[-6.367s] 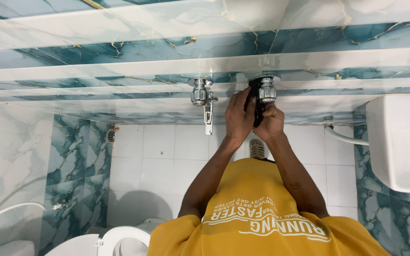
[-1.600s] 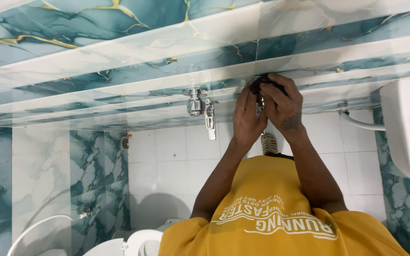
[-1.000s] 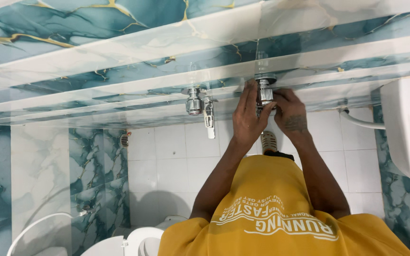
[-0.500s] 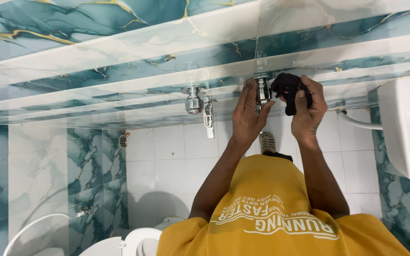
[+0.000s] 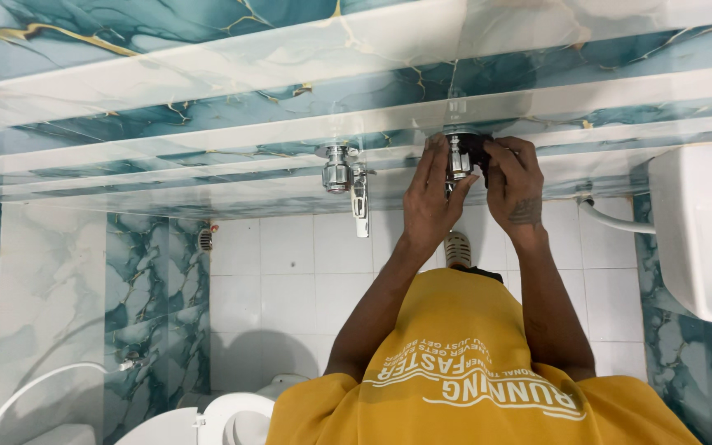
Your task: The person uses a cloth to grip a faucet handle and tightens the faucet components using a wrench.
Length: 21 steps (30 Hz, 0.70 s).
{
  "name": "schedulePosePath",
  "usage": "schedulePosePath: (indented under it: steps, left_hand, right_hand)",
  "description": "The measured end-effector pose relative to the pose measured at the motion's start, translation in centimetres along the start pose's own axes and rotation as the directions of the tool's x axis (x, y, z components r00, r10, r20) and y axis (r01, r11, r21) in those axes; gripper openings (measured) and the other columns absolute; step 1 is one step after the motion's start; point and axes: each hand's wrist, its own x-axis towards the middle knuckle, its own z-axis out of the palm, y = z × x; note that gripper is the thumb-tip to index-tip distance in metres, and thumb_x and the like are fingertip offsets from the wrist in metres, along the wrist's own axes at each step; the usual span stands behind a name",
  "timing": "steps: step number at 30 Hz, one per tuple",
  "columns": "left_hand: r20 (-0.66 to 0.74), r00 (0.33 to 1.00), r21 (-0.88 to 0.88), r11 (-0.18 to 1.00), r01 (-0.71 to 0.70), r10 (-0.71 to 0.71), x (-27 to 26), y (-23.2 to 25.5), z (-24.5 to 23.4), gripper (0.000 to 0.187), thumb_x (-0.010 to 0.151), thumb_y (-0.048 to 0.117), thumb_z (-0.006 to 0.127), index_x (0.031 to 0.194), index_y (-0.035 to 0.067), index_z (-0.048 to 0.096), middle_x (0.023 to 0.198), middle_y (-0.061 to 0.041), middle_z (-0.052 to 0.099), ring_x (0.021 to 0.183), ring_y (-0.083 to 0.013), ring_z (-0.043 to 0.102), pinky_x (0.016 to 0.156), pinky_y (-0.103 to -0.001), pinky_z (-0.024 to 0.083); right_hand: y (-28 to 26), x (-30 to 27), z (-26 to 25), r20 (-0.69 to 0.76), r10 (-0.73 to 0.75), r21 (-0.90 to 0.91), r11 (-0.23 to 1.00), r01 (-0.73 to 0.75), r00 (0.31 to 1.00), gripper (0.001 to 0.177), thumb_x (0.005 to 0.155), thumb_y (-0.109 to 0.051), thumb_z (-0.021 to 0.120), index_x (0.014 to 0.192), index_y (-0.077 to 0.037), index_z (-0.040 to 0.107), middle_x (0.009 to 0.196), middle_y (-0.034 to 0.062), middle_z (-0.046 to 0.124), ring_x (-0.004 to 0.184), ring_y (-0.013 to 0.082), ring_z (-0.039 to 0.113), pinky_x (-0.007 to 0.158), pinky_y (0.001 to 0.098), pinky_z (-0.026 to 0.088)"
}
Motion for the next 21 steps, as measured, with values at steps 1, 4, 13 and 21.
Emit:
schedulePosePath:
  steps: [1,4,13,21]
  left_hand:
    - [0.0,1.0,-0.002,1.0,-0.002,0.002,0.0,0.0,0.1,0.068,0.096,0.027,0.077,0.147,-0.006,0.046,0.147,-0.029,0.054,0.141,-0.0433,0.056,0.106,-0.045,0.059]
    - [0.02,1.0,-0.006,1.0,0.013,-0.013,-0.1,-0.2,0.2,0.069,0.096,0.028,0.076,0.147,-0.007,0.046,0.146,-0.03,0.054,0.14,-0.0438,0.056,0.103,-0.045,0.06]
    - [0.023,0.999,-0.018,0.999,0.039,-0.038,-0.6,-0.6,0.6,0.069,0.097,0.028,0.074,0.15,-0.005,0.044,0.149,-0.03,0.051,0.141,-0.0443,0.054,0.101,-0.045,0.061]
    - [0.013,1.0,-0.02,1.0,0.017,-0.017,-0.8,-0.7,0.8,0.069,0.096,0.025,0.075,0.151,-0.004,0.044,0.15,-0.031,0.049,0.141,-0.0447,0.053,0.101,-0.045,0.06]
  right_hand:
    - [0.1,-0.1,-0.2,-0.002,0.0,-0.002,1.0,0.0,1.0,0.034,0.1,0.014,0.054,0.129,0.0,0.067,0.125,0.0174,0.06,0.093,0.0236,0.068,0.076,0.033,0.059]
    - [-0.2,-0.4,-0.6,0.096,0.048,-0.136,0.99,-0.035,0.994,0.034,0.094,0.013,0.058,0.123,-0.001,0.066,0.13,0.02,0.061,0.095,0.027,0.071,0.073,0.0352,0.06]
    - [-2.7,1.0,-1.3,0.143,-0.023,-0.095,0.995,0.037,0.989,0.049,0.093,0.01,0.061,0.138,-0.009,0.065,0.126,0.0145,0.061,0.098,0.0279,0.071,0.076,0.0346,0.061]
    - [-2.3,1.4,-1.3,0.225,0.051,-0.222,0.975,0.0,0.973,0.045,0.091,0.006,0.066,0.132,-0.011,0.07,0.114,0.0122,0.061,0.086,0.0259,0.07,0.065,0.0354,0.058]
